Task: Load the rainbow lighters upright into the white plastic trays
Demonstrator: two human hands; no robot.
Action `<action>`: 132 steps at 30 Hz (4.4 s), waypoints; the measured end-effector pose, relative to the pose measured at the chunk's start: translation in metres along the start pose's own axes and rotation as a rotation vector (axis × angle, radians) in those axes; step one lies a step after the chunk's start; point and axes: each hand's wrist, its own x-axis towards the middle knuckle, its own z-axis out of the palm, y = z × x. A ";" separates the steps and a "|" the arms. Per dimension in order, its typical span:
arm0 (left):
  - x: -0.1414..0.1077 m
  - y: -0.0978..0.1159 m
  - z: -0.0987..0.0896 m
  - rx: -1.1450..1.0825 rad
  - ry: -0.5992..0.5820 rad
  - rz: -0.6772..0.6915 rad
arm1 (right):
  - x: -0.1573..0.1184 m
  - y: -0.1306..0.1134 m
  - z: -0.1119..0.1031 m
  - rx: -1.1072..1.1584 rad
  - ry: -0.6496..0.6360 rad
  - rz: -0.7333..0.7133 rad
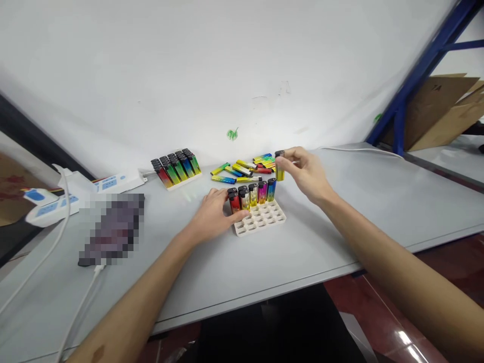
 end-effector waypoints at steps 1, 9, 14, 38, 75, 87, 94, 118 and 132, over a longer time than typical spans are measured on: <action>0.001 0.000 0.002 -0.017 0.009 -0.005 | -0.001 -0.005 -0.003 0.020 0.015 -0.044; 0.005 -0.001 0.005 -0.118 0.009 -0.111 | -0.025 -0.026 0.007 -0.026 -0.174 -0.243; 0.005 -0.003 0.002 -0.148 -0.021 -0.131 | -0.033 -0.018 0.018 -0.388 -0.319 -0.398; 0.003 0.006 0.013 -0.375 0.044 -0.126 | -0.018 -0.019 0.013 -0.486 -0.085 -0.323; 0.011 -0.020 -0.008 -0.210 0.043 -0.304 | -0.004 0.028 0.024 -0.195 -0.211 0.196; 0.011 -0.015 -0.004 -0.287 0.050 -0.341 | 0.001 0.028 0.022 0.137 -0.152 0.510; 0.009 -0.006 -0.004 -0.377 -0.022 -0.300 | -0.001 0.030 0.026 0.260 -0.196 0.586; 0.009 -0.012 -0.013 -0.351 0.072 -0.246 | -0.002 0.033 0.028 0.254 -0.188 0.550; 0.008 -0.025 -0.014 -0.248 -0.147 -0.261 | 0.003 0.017 0.016 0.123 -0.144 0.292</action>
